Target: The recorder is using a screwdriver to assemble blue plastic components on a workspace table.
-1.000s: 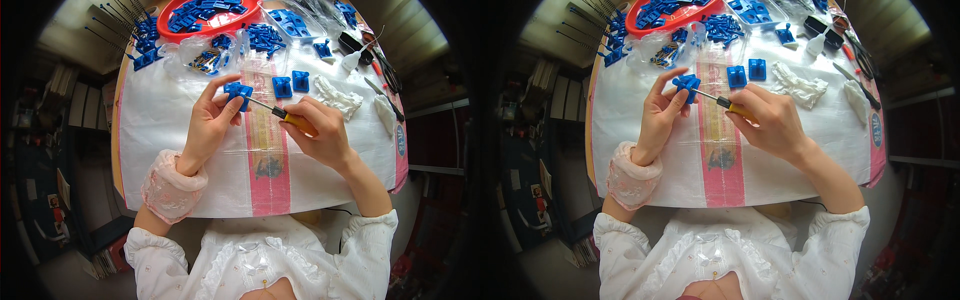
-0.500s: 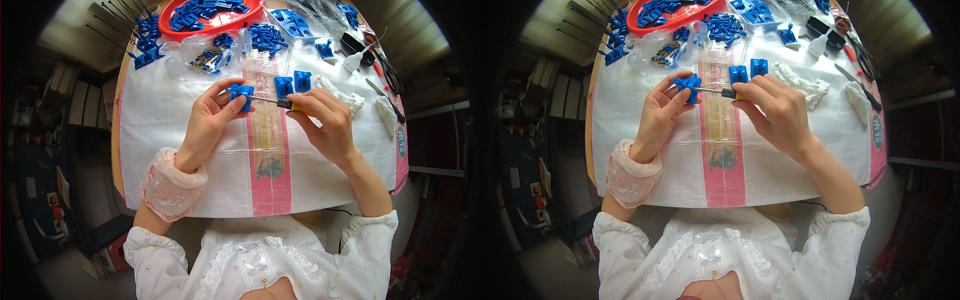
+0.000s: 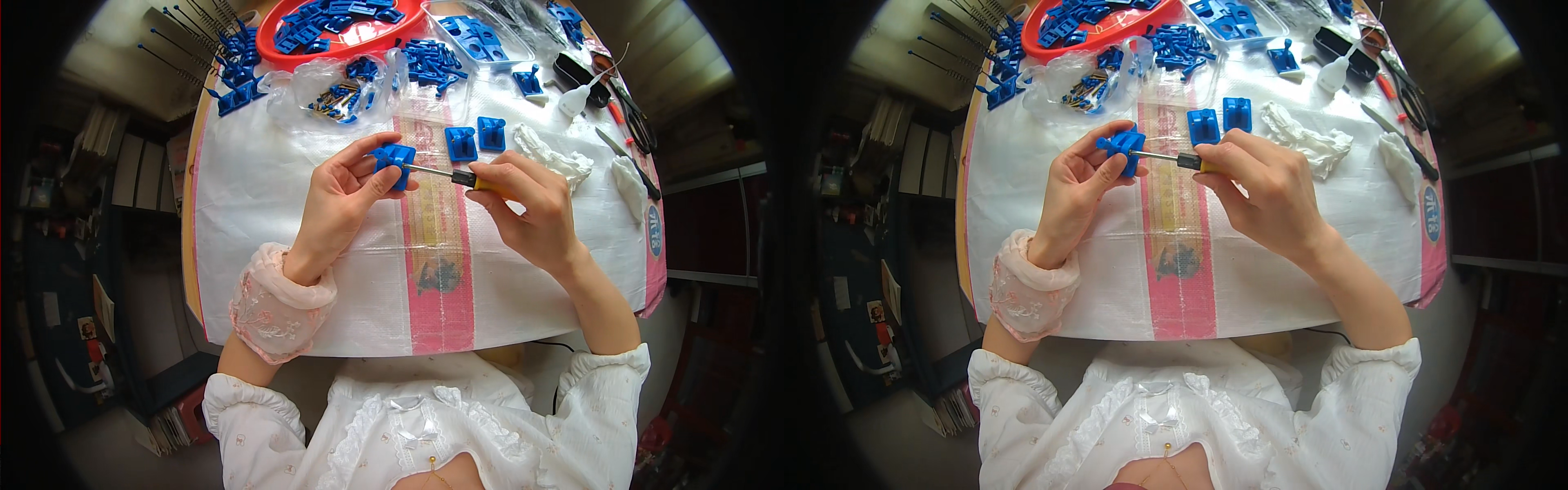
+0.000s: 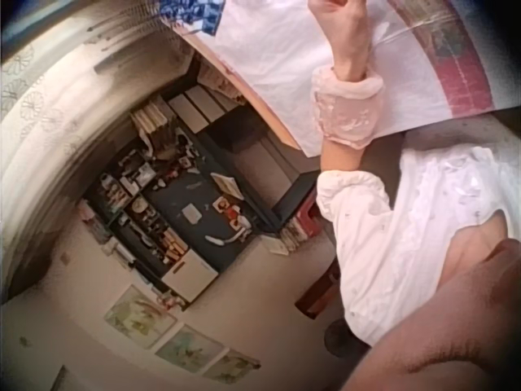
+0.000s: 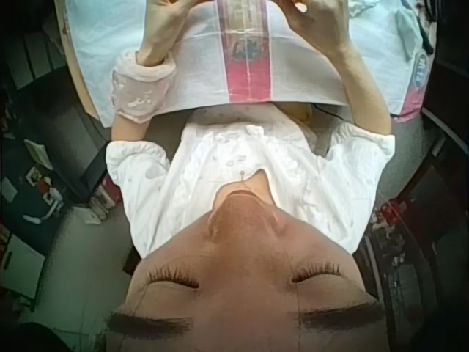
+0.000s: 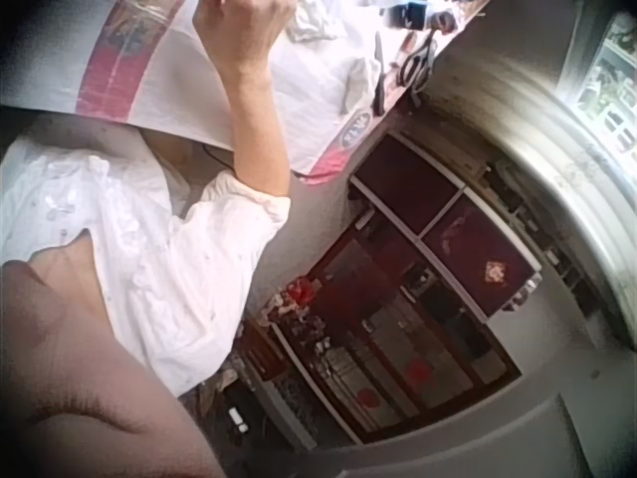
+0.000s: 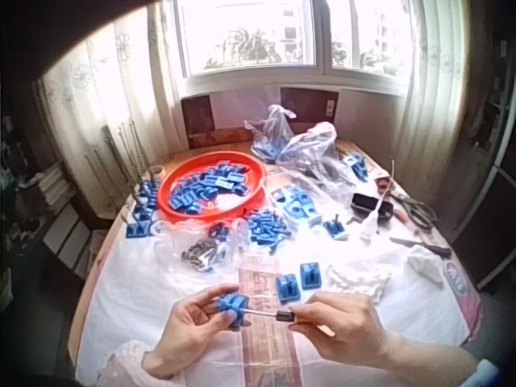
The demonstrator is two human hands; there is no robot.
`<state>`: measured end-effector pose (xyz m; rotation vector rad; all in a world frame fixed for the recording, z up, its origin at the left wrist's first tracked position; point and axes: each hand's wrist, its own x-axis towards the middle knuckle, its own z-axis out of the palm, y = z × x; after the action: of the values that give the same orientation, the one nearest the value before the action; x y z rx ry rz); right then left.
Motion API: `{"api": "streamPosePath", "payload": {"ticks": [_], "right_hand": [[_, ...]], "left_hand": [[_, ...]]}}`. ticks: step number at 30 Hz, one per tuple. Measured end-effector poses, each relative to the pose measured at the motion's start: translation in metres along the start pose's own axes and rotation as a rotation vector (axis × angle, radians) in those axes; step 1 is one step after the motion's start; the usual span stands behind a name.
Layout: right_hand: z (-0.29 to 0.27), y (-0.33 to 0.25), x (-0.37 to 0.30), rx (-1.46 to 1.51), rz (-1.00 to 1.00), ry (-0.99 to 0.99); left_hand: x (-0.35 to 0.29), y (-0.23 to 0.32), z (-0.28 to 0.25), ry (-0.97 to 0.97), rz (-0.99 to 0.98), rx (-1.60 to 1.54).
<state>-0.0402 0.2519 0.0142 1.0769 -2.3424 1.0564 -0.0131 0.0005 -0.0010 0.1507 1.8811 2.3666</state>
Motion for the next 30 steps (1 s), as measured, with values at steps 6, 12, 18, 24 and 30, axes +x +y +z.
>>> {"api": "streamPosePath", "payload": {"ticks": [6, 12, 18, 24, 30], "right_hand": [[0.005, 0.000, -0.003, 0.234, 0.154, 0.003], [0.005, -0.006, -0.003, 0.346, 0.377, -0.095], [0.001, -0.006, -0.002, 0.162, 0.220, -0.157], [0.001, -0.014, -0.002, -0.022, 0.040, -0.086], [-0.001, -0.007, -0.002, 0.267, 0.316, -0.236]], "left_hand": [[0.000, 0.001, 0.001, 0.014, 0.061, 0.029], [0.001, 0.000, 0.001, 0.006, 0.137, 0.118], [-0.001, -0.001, 0.000, -0.020, 0.105, 0.130], [-0.001, 0.001, 0.001, -0.027, 0.080, 0.092], [0.000, 0.000, 0.000, -0.030, 0.078, 0.141]]}}
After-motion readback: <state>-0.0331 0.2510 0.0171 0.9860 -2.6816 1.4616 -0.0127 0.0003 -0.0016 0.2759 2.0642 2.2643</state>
